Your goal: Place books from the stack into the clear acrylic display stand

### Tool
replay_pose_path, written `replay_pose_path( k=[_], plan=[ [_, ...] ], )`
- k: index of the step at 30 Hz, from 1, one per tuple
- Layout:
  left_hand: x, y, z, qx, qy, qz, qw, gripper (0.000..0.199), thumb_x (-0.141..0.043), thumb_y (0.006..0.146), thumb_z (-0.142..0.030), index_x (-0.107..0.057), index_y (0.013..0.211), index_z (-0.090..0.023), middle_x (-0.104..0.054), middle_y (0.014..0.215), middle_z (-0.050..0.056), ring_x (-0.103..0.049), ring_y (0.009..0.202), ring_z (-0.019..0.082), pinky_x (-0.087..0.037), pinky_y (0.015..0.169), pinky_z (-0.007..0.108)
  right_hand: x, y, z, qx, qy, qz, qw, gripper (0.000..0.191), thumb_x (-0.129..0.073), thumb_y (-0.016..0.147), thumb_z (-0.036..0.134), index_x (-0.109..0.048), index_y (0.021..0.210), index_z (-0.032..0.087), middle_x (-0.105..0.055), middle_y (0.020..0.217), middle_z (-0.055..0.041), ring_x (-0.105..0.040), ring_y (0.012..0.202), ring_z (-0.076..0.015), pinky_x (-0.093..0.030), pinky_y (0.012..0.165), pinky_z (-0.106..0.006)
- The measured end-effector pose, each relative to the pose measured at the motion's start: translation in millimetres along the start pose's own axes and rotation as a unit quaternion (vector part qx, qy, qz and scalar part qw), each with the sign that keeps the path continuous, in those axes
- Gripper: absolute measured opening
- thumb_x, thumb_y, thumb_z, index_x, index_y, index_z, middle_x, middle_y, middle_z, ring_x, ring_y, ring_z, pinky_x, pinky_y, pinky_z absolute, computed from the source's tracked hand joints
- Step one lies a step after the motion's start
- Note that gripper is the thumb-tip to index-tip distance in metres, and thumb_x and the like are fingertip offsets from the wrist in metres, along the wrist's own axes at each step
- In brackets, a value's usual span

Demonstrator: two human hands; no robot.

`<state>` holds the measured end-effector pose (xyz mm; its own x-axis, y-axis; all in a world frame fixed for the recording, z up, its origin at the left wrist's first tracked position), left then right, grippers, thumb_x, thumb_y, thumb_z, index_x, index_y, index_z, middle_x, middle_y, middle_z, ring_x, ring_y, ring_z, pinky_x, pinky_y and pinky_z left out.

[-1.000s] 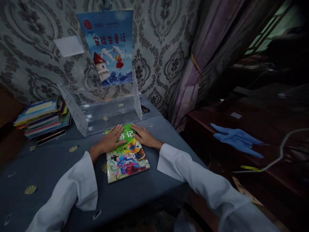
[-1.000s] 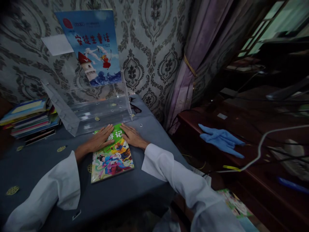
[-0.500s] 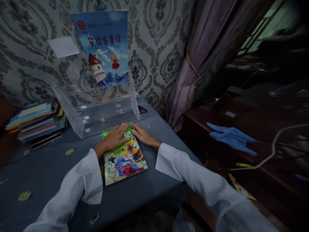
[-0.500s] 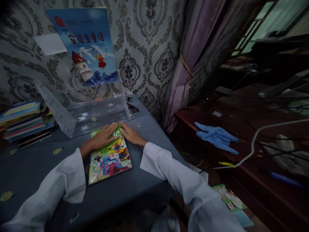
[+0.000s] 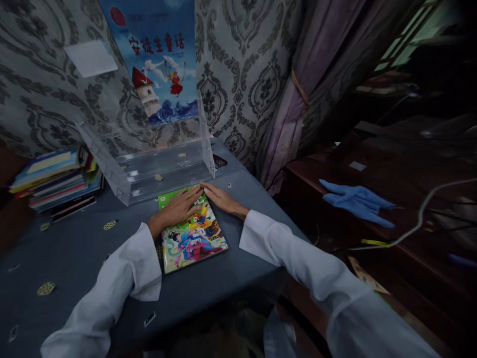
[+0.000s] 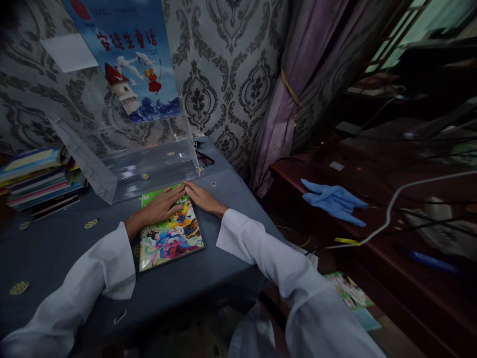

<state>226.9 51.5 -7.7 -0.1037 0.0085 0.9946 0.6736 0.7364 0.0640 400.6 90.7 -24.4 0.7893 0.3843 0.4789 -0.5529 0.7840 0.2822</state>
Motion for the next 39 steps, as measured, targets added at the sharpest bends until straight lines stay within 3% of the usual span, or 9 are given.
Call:
replay_pose_path(
  k=[22,39],
  plan=[
    [8.2,-24.0,-58.7,-0.067,-0.025,0.046,0.996,0.065,-0.018,0.105,-0.056,-0.026,0.158,-0.020,-0.028,0.164,0.011,-0.018,0.154,0.022,-0.014,0.125,0.048,1.0,1.6,3.0,0.016,-0.021,0.010,1.000,0.062,-0.032,0.102,0.058,-0.050,0.146,0.019,-0.059,0.144,-0.0111,-0.057,0.130,-0.0243,-0.042,0.113,-0.044],
    [15.3,-60.3,-116.1,-0.150,-0.050,0.050,0.986,0.057,-0.030,0.107,-0.050,-0.028,0.157,-0.026,-0.028,0.165,0.005,-0.017,0.154,0.021,-0.007,0.127,0.046,0.7,0.7,0.6,0.009,-0.019,0.005,1.000,0.065,-0.033,0.100,0.063,-0.051,0.145,0.021,-0.058,0.145,-0.0101,-0.055,0.133,-0.0240,-0.038,0.116,-0.044]
  ],
)
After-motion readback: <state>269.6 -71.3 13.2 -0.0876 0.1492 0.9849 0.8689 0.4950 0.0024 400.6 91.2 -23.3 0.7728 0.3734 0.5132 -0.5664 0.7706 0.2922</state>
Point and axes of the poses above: each hand's wrist, its own y-axis towards the middle knuckle, its own x-axis out of the back of the hand, z = x × y, the point moved 4 cm from there along y, towards the middle knuckle
